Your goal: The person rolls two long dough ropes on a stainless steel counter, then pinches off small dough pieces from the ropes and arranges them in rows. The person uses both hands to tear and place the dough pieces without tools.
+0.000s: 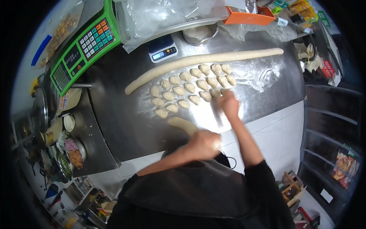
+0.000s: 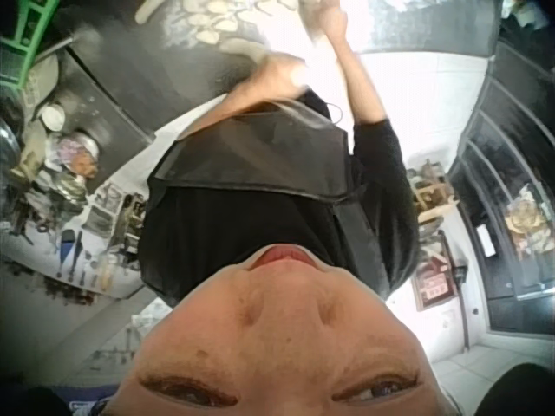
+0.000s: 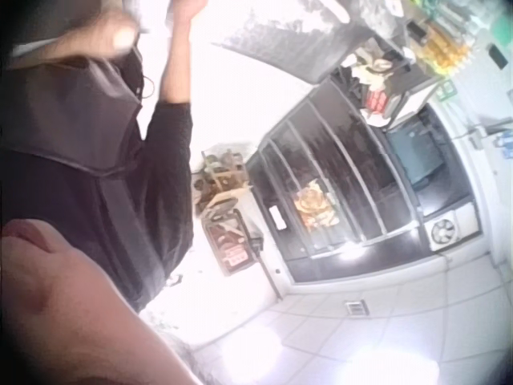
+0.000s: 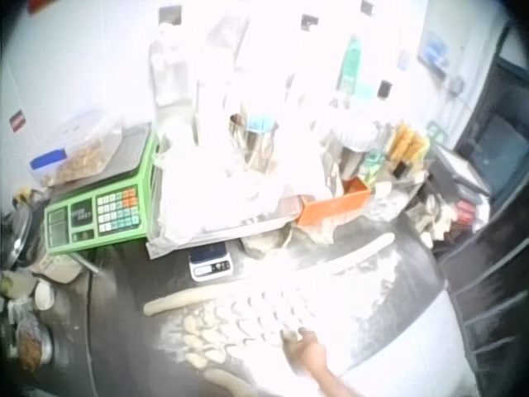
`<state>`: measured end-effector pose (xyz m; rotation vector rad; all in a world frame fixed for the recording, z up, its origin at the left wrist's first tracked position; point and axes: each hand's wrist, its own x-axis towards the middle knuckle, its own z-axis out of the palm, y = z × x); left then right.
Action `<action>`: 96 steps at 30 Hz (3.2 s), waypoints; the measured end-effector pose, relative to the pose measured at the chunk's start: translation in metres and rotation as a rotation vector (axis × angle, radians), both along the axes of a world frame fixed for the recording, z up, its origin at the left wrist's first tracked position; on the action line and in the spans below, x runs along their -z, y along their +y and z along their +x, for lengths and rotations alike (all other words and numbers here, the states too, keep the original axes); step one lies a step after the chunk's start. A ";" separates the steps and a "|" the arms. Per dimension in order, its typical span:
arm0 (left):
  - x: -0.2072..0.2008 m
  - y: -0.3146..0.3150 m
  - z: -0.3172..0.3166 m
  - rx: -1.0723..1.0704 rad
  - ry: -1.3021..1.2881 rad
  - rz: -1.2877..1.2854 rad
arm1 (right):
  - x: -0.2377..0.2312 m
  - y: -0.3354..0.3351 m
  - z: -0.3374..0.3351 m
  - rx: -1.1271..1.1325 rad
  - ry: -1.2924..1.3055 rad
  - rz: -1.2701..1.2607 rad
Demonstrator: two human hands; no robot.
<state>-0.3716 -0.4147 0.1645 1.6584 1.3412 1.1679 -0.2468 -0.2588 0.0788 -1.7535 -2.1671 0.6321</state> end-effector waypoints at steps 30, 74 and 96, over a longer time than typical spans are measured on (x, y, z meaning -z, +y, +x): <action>-0.024 -0.075 -0.113 -0.345 -0.153 -0.499 | -0.039 -0.024 -0.011 -0.343 0.523 -0.509; -0.031 -0.084 -0.100 -0.383 -0.131 -0.376 | -0.002 0.050 -0.029 -0.169 -0.086 0.015; 0.025 0.106 0.130 -0.566 -0.154 -0.569 | 0.046 0.215 0.068 -0.559 0.044 -0.028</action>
